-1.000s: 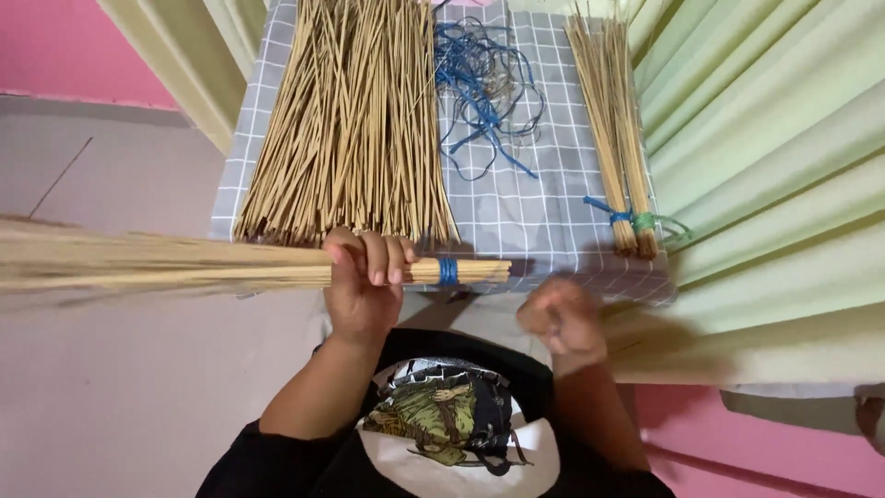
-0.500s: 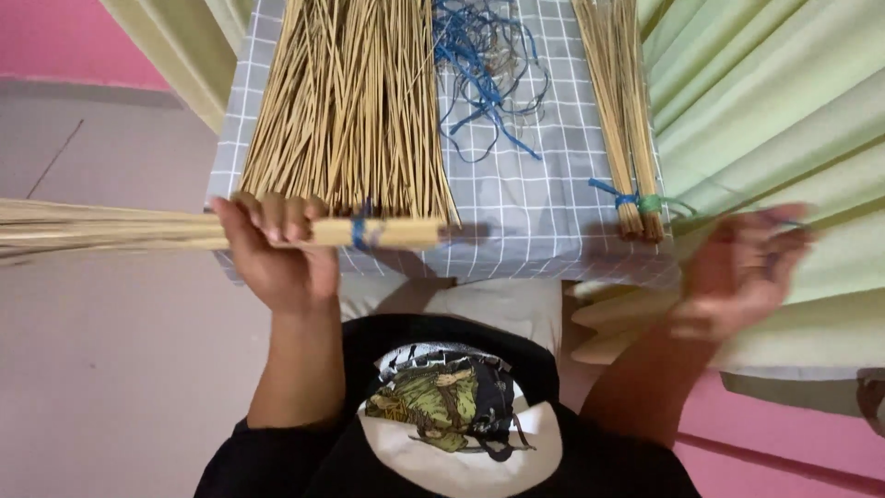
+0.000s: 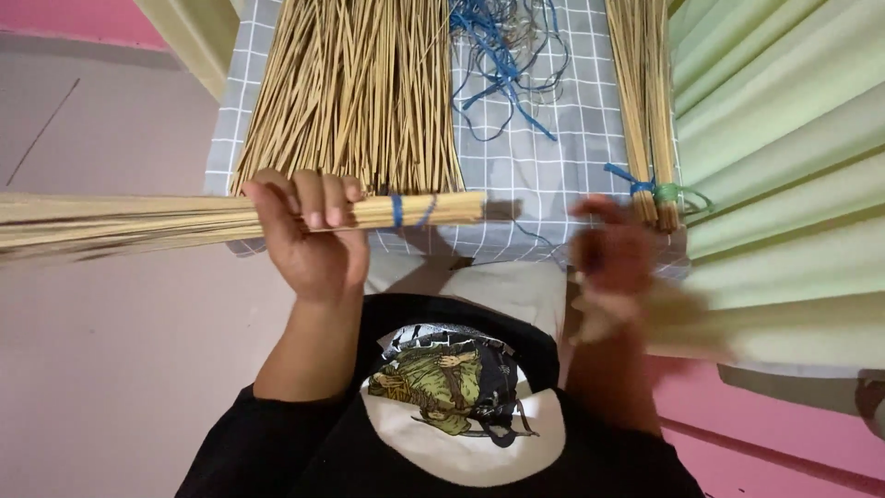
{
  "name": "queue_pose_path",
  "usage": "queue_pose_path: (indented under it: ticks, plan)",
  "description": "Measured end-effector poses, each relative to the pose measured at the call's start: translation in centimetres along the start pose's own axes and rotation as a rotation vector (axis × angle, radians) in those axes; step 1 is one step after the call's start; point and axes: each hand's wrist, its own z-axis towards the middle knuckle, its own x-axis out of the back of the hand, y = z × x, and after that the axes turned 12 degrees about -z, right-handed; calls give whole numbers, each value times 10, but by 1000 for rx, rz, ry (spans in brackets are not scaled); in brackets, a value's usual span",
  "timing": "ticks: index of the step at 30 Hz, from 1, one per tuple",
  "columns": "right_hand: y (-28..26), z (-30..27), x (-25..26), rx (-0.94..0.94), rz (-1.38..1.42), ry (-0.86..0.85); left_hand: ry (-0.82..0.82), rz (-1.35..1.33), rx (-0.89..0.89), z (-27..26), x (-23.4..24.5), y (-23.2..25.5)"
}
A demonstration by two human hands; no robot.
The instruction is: Gathering thin wooden sticks into groups and tying them together with plastic string to form bundles.
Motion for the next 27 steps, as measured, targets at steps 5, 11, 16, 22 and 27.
queue_pose_path:
  ticks: [5,11,16,22,27]
  plan:
    - [49,20,-54,773,-447,-651,-27,-42,152,-15,1,-11]
    - [92,39,-54,596,-436,-1119,-178,-179,328,-19,2,-8]
    - [44,59,46,798,-456,-1032,-259,-33,227,-4,25,5]
    - [-28,-19,8,699,-682,-934,-158,-156,185,-7,8,24]
    - [-29,25,62,1192,-278,-1029,-120,-273,107,17,14,51]
